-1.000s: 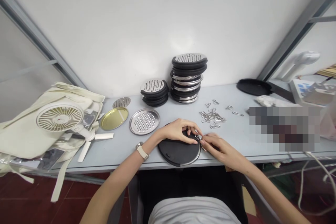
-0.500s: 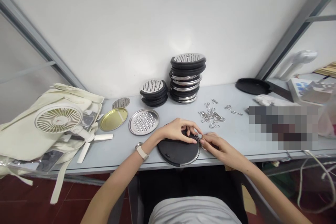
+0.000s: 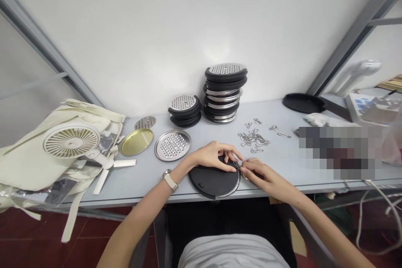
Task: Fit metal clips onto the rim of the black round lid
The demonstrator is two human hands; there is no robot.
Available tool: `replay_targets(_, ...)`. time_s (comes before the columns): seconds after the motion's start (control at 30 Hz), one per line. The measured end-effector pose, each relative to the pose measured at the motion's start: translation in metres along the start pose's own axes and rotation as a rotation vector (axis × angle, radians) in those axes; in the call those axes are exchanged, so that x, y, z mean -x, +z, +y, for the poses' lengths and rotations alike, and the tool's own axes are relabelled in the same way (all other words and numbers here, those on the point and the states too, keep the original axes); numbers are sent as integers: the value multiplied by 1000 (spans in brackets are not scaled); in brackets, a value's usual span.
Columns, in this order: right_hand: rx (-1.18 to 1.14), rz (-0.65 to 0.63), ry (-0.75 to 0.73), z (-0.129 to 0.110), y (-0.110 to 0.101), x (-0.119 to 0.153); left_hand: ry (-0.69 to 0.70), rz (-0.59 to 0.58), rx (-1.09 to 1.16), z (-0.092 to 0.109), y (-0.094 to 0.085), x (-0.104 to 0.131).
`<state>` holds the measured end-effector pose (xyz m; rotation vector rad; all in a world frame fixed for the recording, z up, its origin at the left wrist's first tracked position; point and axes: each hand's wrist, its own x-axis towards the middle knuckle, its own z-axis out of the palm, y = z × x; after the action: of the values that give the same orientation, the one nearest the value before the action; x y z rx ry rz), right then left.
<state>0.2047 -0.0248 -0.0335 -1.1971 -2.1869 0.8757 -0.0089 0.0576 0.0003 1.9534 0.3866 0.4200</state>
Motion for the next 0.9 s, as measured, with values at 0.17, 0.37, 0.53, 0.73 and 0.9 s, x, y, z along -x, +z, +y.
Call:
replay_targets(0.17, 4, 1, 5, -1, -1, 1, -19, 3, -37, -1, 0, -1)
replay_targets(0.37, 7, -7, 0, -3, -2, -1, -58, 6, -67, 2, 0, -1)
replay_targets(0.53, 5, -6, 14, -3, -2, 0, -58, 6, -69, 2, 1, -2)
replay_targets(0.73, 8, 1, 31, -3, -2, 0, -78, 8, -81, 0, 1, -2)
replay_targets(0.9, 18, 2, 29, -1, -1, 0, 0, 11, -69, -3, 0, -1)
